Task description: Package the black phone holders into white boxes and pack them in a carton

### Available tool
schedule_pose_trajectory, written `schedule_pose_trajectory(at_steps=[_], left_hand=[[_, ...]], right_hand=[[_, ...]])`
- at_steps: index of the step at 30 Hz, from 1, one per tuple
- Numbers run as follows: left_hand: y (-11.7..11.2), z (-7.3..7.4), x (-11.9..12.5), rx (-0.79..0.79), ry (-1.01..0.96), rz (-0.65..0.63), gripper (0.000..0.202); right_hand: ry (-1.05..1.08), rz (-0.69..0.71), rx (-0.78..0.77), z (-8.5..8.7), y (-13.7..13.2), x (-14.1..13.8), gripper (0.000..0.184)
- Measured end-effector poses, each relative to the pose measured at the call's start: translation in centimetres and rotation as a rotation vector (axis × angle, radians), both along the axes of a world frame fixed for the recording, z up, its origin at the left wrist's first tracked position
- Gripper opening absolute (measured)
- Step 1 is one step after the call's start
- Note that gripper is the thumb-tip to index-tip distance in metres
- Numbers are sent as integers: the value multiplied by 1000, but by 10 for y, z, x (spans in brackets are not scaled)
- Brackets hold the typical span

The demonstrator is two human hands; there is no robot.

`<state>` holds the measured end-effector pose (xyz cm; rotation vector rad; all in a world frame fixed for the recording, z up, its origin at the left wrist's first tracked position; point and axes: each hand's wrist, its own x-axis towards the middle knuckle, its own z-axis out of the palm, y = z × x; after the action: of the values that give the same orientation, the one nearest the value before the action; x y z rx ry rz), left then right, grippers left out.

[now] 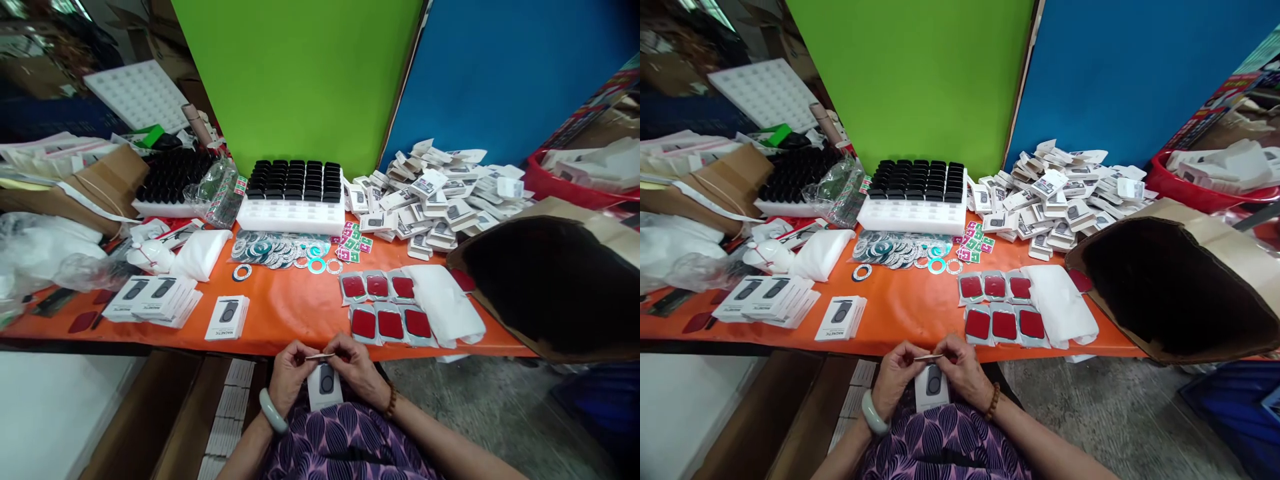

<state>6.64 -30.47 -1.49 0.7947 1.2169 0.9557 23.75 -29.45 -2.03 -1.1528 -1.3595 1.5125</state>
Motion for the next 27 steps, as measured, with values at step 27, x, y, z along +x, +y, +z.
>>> schedule_pose_trajectory(at_steps=[27], left_hand=[[2,-11,-9,-172,101,-161,38]], right_hand=[[-7,0,-212,3,-1,5,16]])
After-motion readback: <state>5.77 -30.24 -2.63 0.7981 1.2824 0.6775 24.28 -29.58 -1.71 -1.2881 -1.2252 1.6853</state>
